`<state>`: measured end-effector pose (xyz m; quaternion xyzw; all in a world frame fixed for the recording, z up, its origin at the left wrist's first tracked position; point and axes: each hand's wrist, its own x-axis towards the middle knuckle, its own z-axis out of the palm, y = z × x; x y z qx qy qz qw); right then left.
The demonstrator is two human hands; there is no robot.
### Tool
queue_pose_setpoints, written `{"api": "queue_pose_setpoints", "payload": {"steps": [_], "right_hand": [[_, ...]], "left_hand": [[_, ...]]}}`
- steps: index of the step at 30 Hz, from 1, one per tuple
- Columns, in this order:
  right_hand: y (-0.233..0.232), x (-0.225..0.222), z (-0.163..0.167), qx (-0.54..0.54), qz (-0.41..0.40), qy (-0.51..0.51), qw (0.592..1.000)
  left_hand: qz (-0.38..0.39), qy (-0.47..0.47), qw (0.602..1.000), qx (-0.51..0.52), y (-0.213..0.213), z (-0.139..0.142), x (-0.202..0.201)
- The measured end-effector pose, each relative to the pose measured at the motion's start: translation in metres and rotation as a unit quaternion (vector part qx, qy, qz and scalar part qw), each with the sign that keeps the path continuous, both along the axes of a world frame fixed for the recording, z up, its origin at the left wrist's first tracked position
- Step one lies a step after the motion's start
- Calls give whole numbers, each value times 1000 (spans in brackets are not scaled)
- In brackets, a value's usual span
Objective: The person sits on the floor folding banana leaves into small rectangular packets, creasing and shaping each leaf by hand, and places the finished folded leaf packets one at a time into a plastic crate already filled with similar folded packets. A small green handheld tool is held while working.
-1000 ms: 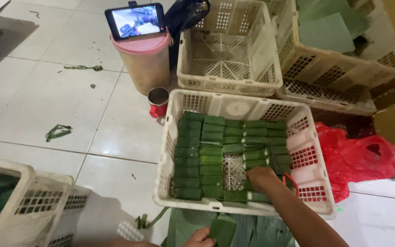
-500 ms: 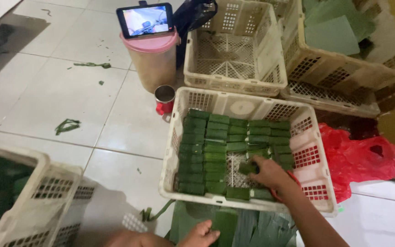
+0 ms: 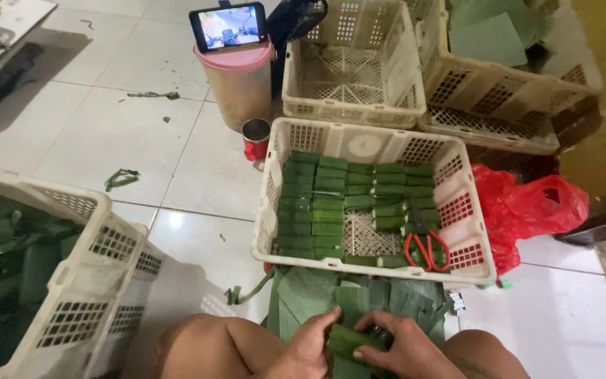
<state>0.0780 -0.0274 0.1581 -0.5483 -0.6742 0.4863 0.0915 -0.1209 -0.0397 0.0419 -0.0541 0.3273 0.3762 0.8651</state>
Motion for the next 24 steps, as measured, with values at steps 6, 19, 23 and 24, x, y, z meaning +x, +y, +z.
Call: {"api": "queue_pose_setpoints", "payload": {"steps": [6,19,23,24], "right_hand": [[-20,2,-14,181,13,31,983],[-79,23,-76,683,60,-25,727],[-83,15,-64,602,-8,33,798],[-83,13,-61,552,-53,57,831]], "left_hand": [[-30,76,991,106,-18,26,-4],[22,77,987,142,-27,54,-14],[-39,100,974,200,-41,49,-10],[-58,104,971,207,-45,46,-11]]}}
